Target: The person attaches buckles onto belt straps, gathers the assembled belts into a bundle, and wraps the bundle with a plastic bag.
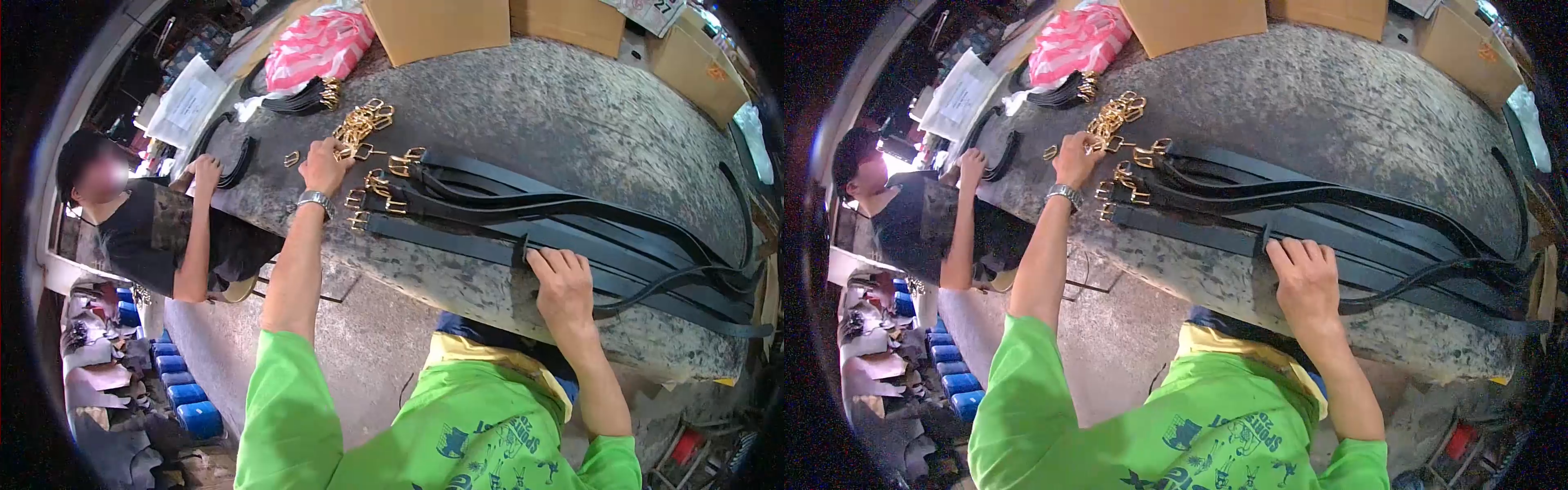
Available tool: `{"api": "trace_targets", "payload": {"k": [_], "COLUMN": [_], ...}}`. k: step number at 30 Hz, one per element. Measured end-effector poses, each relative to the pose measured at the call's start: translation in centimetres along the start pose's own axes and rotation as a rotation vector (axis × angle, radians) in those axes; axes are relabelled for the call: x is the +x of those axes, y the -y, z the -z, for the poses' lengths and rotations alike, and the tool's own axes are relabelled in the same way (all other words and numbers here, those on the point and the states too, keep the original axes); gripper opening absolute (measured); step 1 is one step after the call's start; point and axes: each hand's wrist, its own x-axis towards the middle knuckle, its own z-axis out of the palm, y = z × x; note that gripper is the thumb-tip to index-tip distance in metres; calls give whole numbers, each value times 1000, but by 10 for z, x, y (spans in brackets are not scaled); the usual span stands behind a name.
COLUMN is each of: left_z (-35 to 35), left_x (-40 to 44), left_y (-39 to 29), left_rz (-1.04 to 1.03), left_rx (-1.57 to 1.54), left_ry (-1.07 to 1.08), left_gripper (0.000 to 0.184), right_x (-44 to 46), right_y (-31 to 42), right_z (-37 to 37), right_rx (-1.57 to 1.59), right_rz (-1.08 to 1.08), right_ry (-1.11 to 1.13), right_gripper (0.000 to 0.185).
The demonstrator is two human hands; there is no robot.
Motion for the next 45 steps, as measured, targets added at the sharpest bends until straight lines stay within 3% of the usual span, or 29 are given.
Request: {"api": "trace_targets", "payload": {"k": [4,6,7,9,12,16,22,23,24,28,30,32,34,35,36,39,45], "left_z": [14,31,39,73,80,56,30,28,26,25,23,14,14,4,9,19,15], "left_x": [7,1,-13,-60,-133,-202,-213,-213,-215,-221,-224,-230,-235,-240,-242,-250,-243], "left_y": [-12,-30,-42,-91,-144,-207,-255,-257,-259,-265,-266,-269,-276,-275,-280,-299,-293], "left_rz": [-44,72,129,257,117,225,102,55,64,190,270,392,555,556,557,326,265], "left_rx": [-89,-699,-1005,-1320,-1479,-1667,-1804,-1807,-1809,-1832,-1945,-1977,-2100,-2325,-2328,-2235,-1917], "left_ry": [-173,-62,83,419,847,1340,1659,1741,1729,1658,1389,1311,978,1006,1034,895,770], "left_gripper": [37,36,33,28,33,40,50,55,55,44,34,25,21,20,20,34,29], "right_x": [7,7,8,10,17,14,-7,-9,-12,-20,-12,-10,-5,-5,-6,-5,-2], "right_y": [-4,-7,-9,-13,-7,1,2,-1,-4,-11,-13,-18,-17,-20,-24,-36,-22], "right_z": [-1,-1,0,8,33,59,71,73,75,62,69,70,65,58,54,48,63], "right_rx": [10,23,76,192,357,548,652,643,630,831,723,724,741,779,811,884,1092], "right_rz": [-11,-11,-20,-52,-176,-199,-247,-344,-445,-525,-459,-490,-527,-578,-633,-697,-684], "right_ry": [4,-2,-26,-58,-135,-156,-27,9,44,-59,-86,-93,-123,-138,-156,-195,-123], "right_gripper": [31,31,33,31,23,19,20,21,22,20,18,17,18,18,19,20,20]}}
